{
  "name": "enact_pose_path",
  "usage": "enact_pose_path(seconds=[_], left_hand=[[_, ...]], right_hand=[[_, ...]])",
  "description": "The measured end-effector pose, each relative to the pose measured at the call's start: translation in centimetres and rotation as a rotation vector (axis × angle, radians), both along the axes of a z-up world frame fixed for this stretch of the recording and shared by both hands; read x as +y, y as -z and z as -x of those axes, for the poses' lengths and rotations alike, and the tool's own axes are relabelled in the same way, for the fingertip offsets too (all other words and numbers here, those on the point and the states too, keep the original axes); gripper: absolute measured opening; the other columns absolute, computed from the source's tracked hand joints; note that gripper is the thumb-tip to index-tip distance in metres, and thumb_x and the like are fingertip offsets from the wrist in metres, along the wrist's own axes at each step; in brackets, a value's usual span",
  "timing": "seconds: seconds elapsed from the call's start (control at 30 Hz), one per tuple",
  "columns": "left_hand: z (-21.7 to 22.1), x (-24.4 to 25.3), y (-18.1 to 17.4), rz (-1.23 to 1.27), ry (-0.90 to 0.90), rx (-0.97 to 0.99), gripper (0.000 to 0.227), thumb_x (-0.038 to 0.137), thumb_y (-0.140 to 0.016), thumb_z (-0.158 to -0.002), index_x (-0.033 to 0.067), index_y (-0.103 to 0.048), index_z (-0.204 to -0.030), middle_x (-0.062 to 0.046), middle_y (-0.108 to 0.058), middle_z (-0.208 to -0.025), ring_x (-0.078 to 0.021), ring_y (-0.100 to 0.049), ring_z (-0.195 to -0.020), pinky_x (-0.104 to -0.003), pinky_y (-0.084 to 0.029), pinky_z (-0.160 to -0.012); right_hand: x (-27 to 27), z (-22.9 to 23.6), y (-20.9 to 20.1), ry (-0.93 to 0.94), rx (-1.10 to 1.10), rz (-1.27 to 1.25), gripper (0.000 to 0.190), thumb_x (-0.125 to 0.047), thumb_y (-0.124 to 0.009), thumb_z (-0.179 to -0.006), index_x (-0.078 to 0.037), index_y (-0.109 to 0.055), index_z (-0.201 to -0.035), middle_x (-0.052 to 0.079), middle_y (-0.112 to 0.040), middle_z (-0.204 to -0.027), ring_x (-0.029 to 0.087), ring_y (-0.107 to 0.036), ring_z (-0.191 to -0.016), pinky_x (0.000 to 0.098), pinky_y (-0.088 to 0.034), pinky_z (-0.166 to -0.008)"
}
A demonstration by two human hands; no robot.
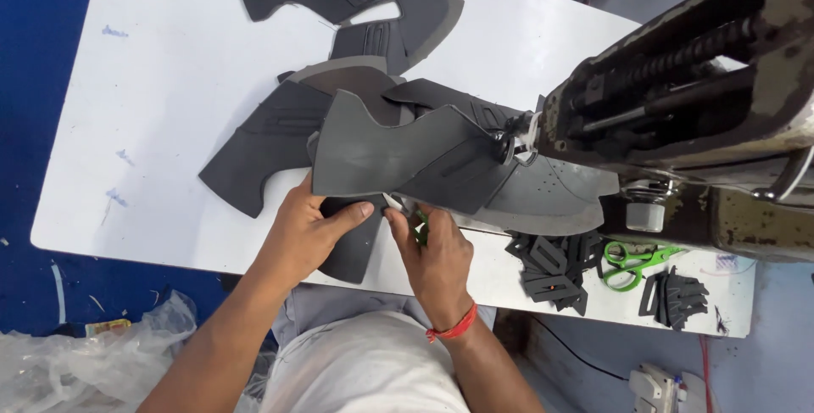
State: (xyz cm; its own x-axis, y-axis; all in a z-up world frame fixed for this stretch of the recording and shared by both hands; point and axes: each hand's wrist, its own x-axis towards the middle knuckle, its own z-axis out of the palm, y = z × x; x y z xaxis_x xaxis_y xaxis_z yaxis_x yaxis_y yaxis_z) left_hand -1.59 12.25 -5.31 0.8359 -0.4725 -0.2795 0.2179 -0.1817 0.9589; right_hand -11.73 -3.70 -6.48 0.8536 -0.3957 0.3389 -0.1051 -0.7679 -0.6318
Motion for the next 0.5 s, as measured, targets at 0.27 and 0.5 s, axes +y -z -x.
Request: enact_pose_path(seconds=[0.27, 0.5], left_hand=[[0.0, -0.1, -1.2, -0.081, 0.038, -0.068, 0.037, 0.018, -0.078, -0.088, 0.0071, -0.068, -0.121, -0.007, -0.072, -0.112, -0.0158, -0.069, -0.103, -0.032, -0.053, -0.09], [0.9, 0.0, -1.8, -0.147, -0.004, -0.206, 0.029, 0.016, -0.077, -0.089, 0.0101, -0.076, -0.118, -0.011, -0.064, -0.123, -0.0226, -0.068, -0.107, -0.035, -0.054, -0.087]], right_hand=[[-0.7, -0.1, 0.2, -0.044, 0.042, 0.009, 0.038, -0.03, -0.088, -0.084, -0.001, -0.064, -0.093, 0.008, -0.064, -0.066, 0.018, -0.06, -0.048, 0.0309, -0.046, -0.045], [-0.6, -0.6, 2.0, -0.041, 0.09, -1.046, 0.03, -0.026, -0.067, -0.105, 0.003, -0.072, -0.1, 0.001, -0.06, -0.068, 0.007, -0.05, -0.058, 0.0222, -0.038, -0.049]])
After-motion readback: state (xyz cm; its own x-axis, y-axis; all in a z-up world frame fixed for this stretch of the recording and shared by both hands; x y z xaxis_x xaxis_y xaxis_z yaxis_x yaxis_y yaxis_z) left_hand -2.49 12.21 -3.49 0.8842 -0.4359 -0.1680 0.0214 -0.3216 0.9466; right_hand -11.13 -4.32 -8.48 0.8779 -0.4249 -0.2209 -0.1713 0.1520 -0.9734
